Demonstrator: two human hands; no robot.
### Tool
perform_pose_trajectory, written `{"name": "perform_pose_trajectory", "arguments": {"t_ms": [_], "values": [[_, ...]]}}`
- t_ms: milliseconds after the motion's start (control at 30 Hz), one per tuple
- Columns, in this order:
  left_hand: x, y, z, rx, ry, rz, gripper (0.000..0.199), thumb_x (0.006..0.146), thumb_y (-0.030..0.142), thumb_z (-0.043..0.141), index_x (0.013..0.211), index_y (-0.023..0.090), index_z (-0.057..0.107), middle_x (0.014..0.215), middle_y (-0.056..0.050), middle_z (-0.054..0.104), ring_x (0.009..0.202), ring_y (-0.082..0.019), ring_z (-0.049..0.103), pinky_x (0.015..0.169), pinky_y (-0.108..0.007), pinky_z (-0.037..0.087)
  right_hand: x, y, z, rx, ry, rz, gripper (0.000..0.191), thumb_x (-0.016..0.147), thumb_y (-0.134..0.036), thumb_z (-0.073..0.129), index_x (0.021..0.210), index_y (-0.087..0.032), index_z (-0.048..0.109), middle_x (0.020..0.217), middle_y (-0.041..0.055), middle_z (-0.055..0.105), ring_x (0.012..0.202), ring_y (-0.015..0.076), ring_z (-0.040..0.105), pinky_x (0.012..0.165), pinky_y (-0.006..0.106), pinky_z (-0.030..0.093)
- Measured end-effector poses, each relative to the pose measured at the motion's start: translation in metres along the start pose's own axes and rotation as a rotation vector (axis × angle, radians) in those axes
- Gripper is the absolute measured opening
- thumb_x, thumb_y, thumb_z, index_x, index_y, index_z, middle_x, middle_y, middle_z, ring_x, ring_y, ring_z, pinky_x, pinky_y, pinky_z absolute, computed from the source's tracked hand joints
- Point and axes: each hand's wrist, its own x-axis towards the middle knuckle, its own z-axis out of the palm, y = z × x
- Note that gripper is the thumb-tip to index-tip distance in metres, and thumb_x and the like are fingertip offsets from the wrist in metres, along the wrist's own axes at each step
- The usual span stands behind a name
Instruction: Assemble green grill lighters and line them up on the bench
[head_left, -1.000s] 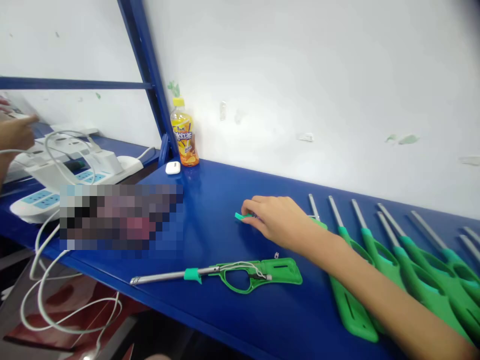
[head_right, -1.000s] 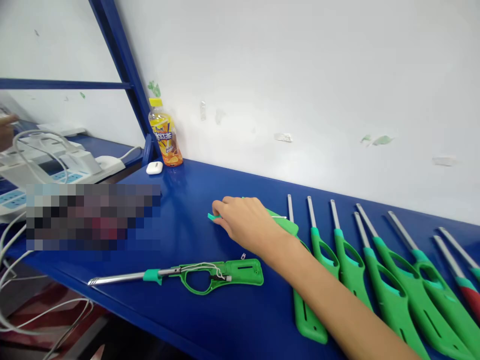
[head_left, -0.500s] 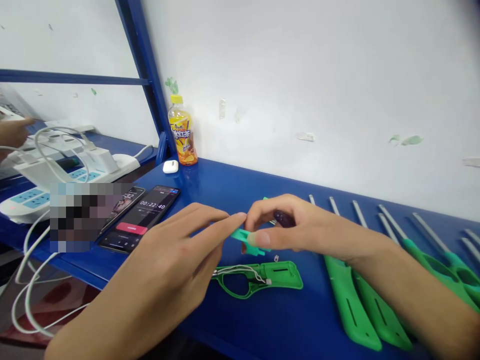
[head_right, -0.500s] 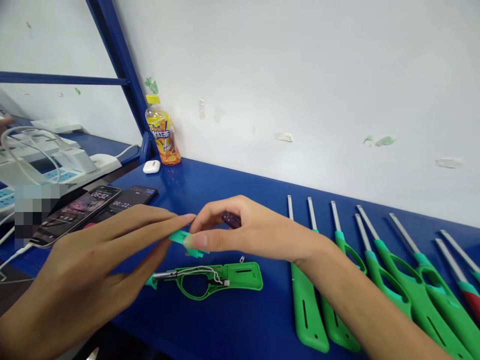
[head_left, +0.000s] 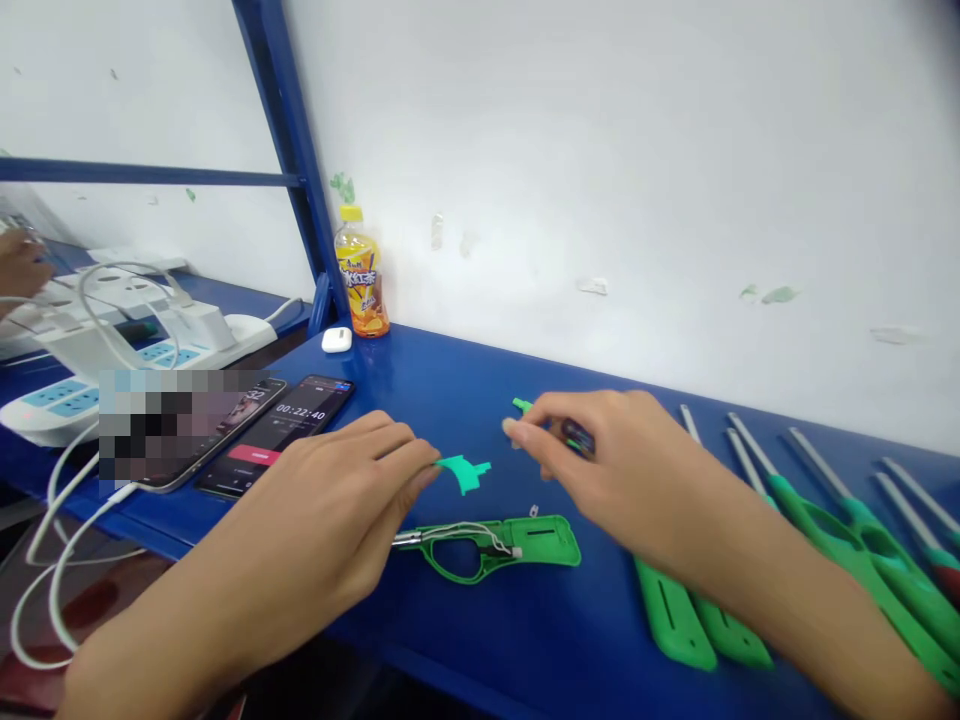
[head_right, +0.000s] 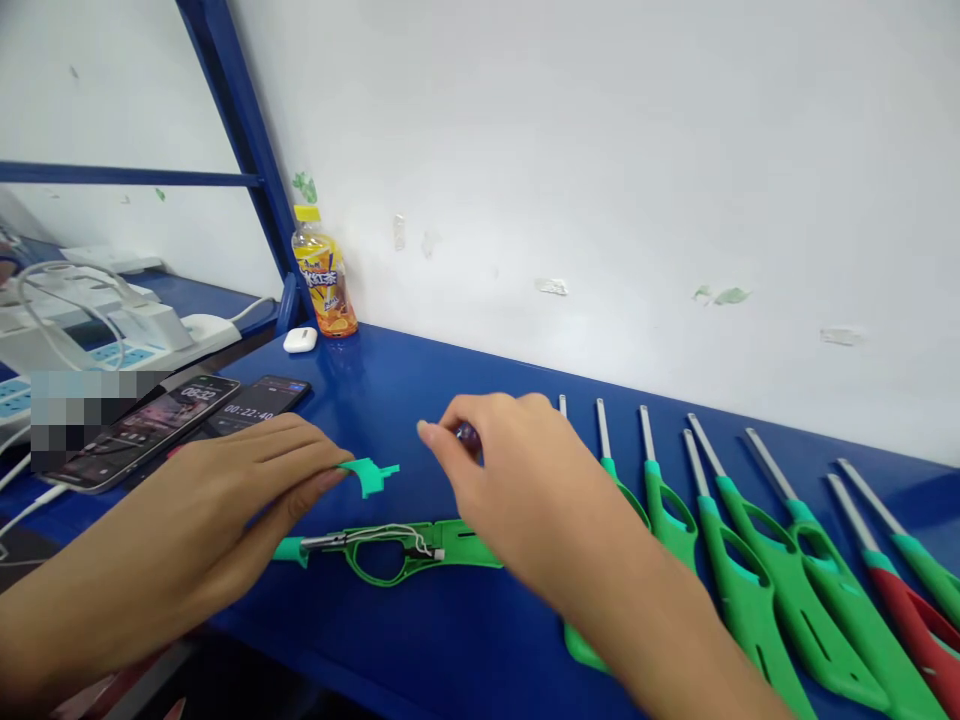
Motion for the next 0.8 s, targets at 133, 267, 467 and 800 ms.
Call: {"name": "perform_pose_trajectory", "arguments": {"t_ms": [133,267,467,800], "values": [[-0.006,-0.004,-0.001,-0.037,-0.150,-0.053,0.027,0.106,0.027,0.050,0.114,0.027,0.076,0.109,-0.003,0.070,0.092,-0.018,0.066,0.081,-0.032,0.050,-0.043,0.005,0.028,-0.173,0.159,-0.096,0.010,0.095,-0.031,0.069,0.096,-0.030,0.078,0.085,0.0000,0.078,0.071,0.0216,0.072,0.059,0.032,0.042],[-0.009,-0.003,0.000,-0.117,-0.165,-0.039,0.023,0.105,0.027,0.056,0.109,0.029,0.079,0.110,0.000,0.070,0.092,-0.015,0.066,0.080,-0.028,0.048,-0.071,0.008,0.062,-0.202,0.083,-0.094,0.016,0.092,-0.030,0.074,0.107,-0.031,0.078,0.097,0.0014,0.079,0.080,0.0269,0.077,0.061,0.033,0.047],[-0.012,0.005,0.005,-0.182,-0.193,-0.076,0.018,0.100,0.017,0.062,0.100,0.025,0.078,0.099,0.000,0.070,0.090,-0.015,0.066,0.080,-0.026,0.046,-0.072,0.006,0.073,-0.159,-0.033,0.064,0.020,0.094,-0.026,0.071,0.111,-0.035,0.077,0.106,0.0007,0.078,0.087,0.0283,0.077,0.067,0.035,0.049],[-0.018,0.011,0.019,-0.120,-0.361,-0.179,0.024,0.098,0.011,0.058,0.092,0.026,0.075,0.091,0.001,0.071,0.083,-0.016,0.067,0.076,-0.025,0.045,-0.067,0.011,0.073,-0.060,-0.087,0.059,0.009,0.091,-0.023,0.075,0.090,-0.031,0.077,0.090,-0.0027,0.080,0.087,0.0264,0.076,0.066,0.032,0.041]]}}
